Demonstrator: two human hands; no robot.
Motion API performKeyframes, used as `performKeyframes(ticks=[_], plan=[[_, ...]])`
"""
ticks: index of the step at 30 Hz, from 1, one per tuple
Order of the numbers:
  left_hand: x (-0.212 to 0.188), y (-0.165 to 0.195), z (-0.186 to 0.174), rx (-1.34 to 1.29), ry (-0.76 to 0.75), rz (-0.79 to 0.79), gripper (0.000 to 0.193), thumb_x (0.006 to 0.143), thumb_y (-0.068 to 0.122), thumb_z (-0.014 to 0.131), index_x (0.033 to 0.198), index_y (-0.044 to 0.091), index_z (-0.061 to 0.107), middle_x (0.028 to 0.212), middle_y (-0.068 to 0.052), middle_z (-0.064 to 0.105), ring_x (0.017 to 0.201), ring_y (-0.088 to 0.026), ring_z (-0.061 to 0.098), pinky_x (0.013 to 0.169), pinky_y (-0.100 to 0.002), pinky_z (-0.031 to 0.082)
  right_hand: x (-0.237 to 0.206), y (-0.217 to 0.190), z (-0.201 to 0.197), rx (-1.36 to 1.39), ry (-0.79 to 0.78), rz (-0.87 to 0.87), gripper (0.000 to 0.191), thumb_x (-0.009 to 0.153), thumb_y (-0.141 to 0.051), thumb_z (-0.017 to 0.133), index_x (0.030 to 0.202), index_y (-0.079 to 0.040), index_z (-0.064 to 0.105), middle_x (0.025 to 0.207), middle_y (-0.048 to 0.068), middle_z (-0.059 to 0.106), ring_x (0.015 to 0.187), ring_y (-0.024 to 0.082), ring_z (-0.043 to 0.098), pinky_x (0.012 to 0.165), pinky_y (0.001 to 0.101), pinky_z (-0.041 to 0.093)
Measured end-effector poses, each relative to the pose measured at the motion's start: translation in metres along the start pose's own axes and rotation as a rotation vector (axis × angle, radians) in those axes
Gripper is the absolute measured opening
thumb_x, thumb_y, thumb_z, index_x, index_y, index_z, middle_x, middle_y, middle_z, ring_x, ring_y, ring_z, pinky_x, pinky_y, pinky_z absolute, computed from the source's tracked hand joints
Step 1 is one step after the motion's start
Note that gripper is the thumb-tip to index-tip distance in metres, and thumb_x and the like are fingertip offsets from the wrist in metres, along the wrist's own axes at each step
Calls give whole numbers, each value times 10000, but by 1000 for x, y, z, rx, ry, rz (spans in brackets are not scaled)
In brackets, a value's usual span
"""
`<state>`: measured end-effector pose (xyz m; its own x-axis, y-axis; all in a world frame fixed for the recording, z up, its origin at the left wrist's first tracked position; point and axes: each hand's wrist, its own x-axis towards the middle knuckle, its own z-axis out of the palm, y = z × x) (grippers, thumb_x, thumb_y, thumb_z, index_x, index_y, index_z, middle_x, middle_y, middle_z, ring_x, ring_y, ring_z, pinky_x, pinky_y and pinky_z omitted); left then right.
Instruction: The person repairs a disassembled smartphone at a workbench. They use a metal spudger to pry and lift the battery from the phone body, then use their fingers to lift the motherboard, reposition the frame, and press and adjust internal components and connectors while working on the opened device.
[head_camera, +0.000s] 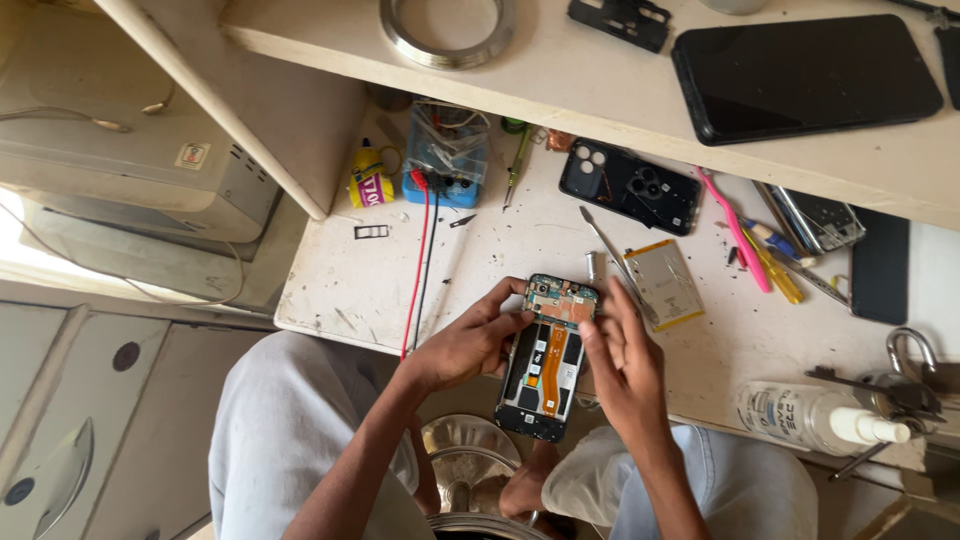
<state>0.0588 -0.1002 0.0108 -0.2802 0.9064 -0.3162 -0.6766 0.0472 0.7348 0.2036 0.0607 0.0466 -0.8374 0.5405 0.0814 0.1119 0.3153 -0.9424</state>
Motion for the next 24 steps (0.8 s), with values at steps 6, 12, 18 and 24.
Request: performKeyframes(ticks=[6,12,18,24], plan=[[-1,4,2,-26,-12,-54,290,1080,214,470,1358,183,392,973,-10,619,768,-56,627,626,-233,539,0,6,-3,321,47,309,397,1061,-159,540,1435,-44,604,1239,87,673,1029,99,633,891,286,544],[-4,6,3,20,-73,0,316,1104,244,503,1396,164,414,990,-3,623,766,-26,584,602,-200,473,3,8,-1,442,35,297,356,1016,-99,590,1364,-23,609,1167,71,715,1010,96,653,886,281,544],[-6,5,3,93,-19,1,308,1096,243,500,1381,161,415,822,35,577,636,-6,494,535,-190,397,4,7,-1,442,45,313,366,1012,-77,602,1372,-8,601,1170,75,711,1032,96,647,899,281,529],[-5,2,1,169,11,44,271,1111,261,506,1340,153,410,693,45,455,547,6,400,469,-181,325,4,9,-2,411,5,315,433,972,-53,628,1400,-18,571,1189,89,714,1091,97,648,984,267,510]])
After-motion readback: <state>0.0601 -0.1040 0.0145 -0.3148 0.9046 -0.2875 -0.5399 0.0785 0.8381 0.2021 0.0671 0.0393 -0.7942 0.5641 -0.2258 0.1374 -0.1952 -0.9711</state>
